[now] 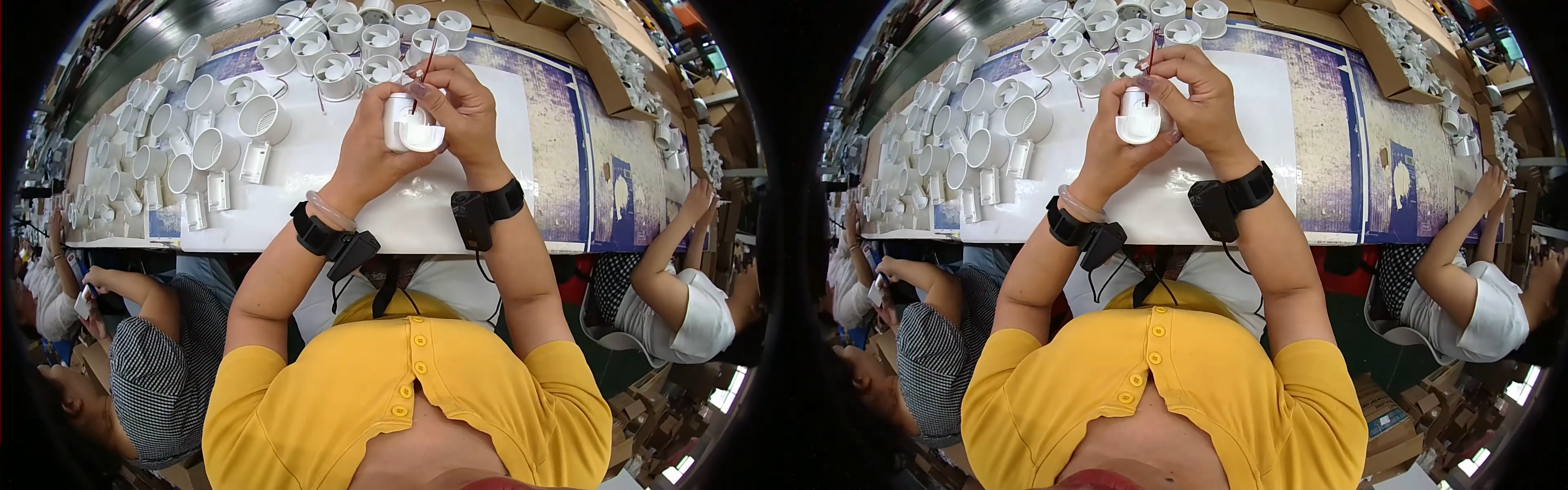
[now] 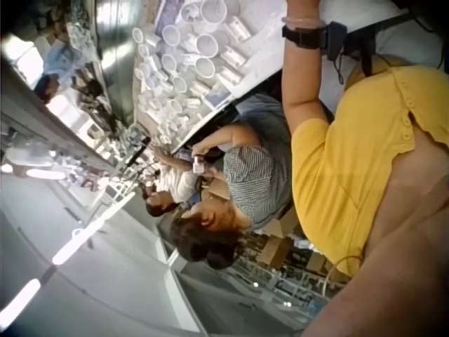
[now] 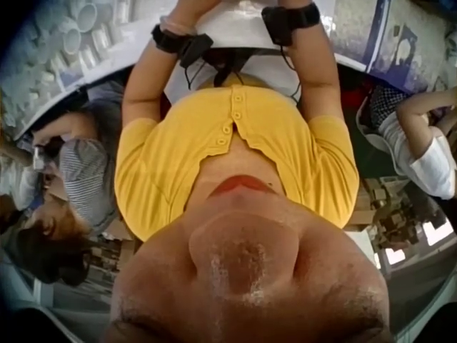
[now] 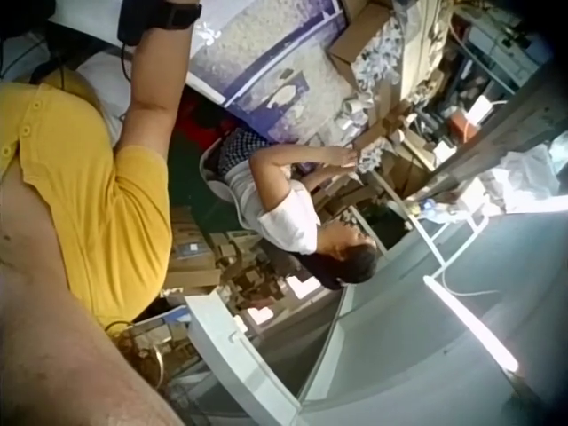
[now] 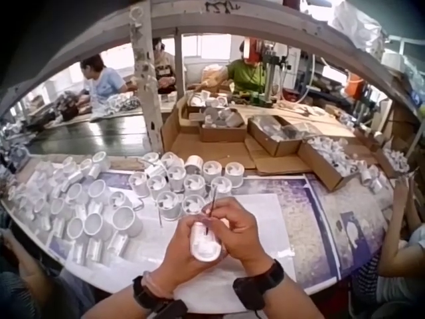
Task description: The person picks up a white plastic housing and a fan component, threads the wires through a side opening, and inserts the fan into the housing. They then press a white plastic cap onto the housing and place the assembled unit on the table.
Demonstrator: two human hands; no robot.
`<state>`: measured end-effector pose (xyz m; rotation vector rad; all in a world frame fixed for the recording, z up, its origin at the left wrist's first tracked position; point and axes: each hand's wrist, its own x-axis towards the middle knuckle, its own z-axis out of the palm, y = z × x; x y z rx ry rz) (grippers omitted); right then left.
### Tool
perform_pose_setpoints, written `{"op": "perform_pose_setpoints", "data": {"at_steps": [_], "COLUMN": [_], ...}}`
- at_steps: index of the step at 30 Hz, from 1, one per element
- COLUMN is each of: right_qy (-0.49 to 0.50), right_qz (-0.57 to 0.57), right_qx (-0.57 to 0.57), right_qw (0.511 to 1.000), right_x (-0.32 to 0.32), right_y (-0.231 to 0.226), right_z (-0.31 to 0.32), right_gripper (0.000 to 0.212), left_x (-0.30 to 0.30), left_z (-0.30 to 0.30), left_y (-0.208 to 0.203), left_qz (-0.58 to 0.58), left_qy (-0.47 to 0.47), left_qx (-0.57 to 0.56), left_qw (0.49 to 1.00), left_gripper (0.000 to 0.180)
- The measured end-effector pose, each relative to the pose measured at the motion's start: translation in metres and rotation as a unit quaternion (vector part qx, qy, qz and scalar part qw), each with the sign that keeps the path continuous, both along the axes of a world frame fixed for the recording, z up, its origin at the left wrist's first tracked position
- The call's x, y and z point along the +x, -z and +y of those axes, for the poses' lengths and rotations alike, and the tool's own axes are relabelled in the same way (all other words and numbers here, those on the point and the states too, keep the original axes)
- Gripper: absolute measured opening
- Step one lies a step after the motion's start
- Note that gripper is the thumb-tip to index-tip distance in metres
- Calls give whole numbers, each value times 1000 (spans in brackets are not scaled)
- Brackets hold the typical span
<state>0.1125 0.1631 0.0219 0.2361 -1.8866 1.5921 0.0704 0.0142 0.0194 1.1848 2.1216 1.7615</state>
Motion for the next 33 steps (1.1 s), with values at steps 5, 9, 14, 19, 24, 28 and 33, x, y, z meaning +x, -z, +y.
{"op": "perform_pose_setpoints", "data": {"at_steps": [5,9,14,19,24,28,33], "right_qy": [11,0,-24,-73,-51,-38,-75], "right_qz": [2,-20,-22,-43,-44,-49,-58], "right_qx": [-14,23,-93,-322,-343,-345,-438], "right_qw": [1000,1000,995,943,937,937,894], "right_x": [2,-1,-3,-3,-2,-3,-1], "right_y": [-4,-1,-13,-10,-3,-2,-8], "right_z": [-4,1,-29,-55,-58,-56,-44], "right_gripper": [8,15,26,30,28,28,22], "left_x": [-4,0,-1,-7,-11,-10,-9], "left_z": [3,6,4,4,3,5,6], "left_y": [7,4,5,7,14,16,1], "left_qz": [74,43,-79,3,120,85,37], "left_qy": [5,24,-38,-72,-76,-66,45], "left_qx": [35,97,150,150,124,128,195], "left_qw": [997,994,985,986,982,986,979], "left_gripper": [71,70,74,83,87,92,80]}}
